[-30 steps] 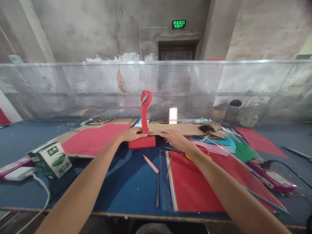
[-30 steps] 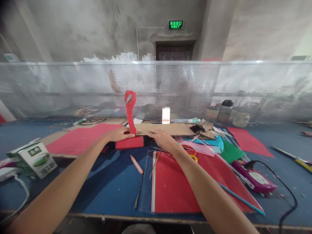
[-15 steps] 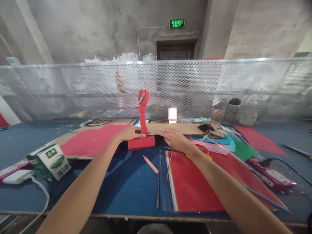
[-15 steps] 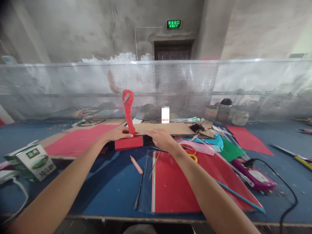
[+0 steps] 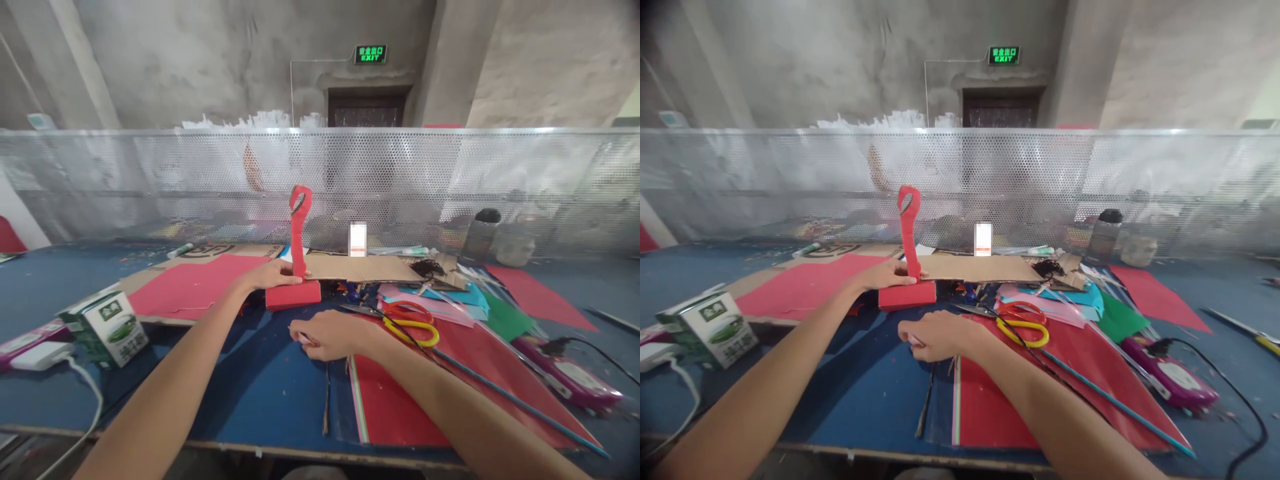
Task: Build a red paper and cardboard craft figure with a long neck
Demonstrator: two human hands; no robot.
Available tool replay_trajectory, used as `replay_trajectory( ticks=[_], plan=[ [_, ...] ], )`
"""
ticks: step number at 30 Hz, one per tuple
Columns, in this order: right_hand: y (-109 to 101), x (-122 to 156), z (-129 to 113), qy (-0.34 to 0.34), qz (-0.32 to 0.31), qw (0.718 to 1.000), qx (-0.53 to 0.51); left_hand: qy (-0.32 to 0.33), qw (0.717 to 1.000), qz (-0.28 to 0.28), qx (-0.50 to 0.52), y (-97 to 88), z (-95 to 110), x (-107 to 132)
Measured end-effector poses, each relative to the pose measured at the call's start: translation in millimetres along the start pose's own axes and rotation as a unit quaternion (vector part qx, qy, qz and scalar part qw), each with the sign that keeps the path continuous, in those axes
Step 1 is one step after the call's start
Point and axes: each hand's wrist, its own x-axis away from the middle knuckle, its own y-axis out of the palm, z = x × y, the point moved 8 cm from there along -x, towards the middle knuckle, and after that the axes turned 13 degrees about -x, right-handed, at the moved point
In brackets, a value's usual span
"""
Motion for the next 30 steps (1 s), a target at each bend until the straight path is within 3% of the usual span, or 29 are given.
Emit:
replay_trajectory(
  ticks=[2, 5, 8, 10, 12, 15, 18, 20, 25, 30],
  plan=[
    [0.9, -1.2, -0.5, 0.002, 0.006, 1.0, -0.016, 0.002, 1.0, -0.008, 0.015, 1.2, 1.4, 0.8],
    [-5.3, -0.3, -0.7, -0.02, -0.008, 0.988, -0.155, 0.01, 0.999, -0.016, 0.027, 2.6, 3.0, 1.0],
    [-19.1, 5.0, 5.1, -0.042, -0.036, 0.932, -0.358, 0.025, 1.0, -0.008, 0.005, 0.7, 5.2, 0.6],
    [-36.3, 10.1, 17.3, -0.052, 0.0, 0.885, -0.463, 0.038, 0.999, -0.009, -0.01, 0.1, 7.6, 1.0],
    [-52.3, 15.5, 32.8, -0.069, 0.054, 0.862, -0.5, 0.045, 0.999, -0.015, -0.014, 0.2, 8.9, 1.8],
    [-70.2, 21.2, 65.1, -0.065, 0.177, 0.838, -0.512, 0.044, 0.999, -0.022, -0.015, 0.6, 7.9, 2.3],
    [-80.1, 25.5, 101.1, -0.017, 0.33, 0.811, -0.483, 0.042, 0.999, -0.028, -0.008, 1.5, 5.4, 1.7],
    [-80.0, 24.5, 115.3, 0.007, 0.382, 0.797, -0.468, 0.04, 0.999, -0.03, -0.001, 2.0, 4.9, 1.4],
    [-75.7, 20.9, 127.0, 0.053, 0.433, 0.791, -0.428, 0.048, 0.998, -0.023, -0.011, 0.1, 12.9, 3.7],
    [-71.8, 18.4, 123.2, 0.068, 0.425, 0.831, -0.352, 0.047, 0.998, -0.015, -0.031, -1.9, 16.3, 4.2]
  ],
)
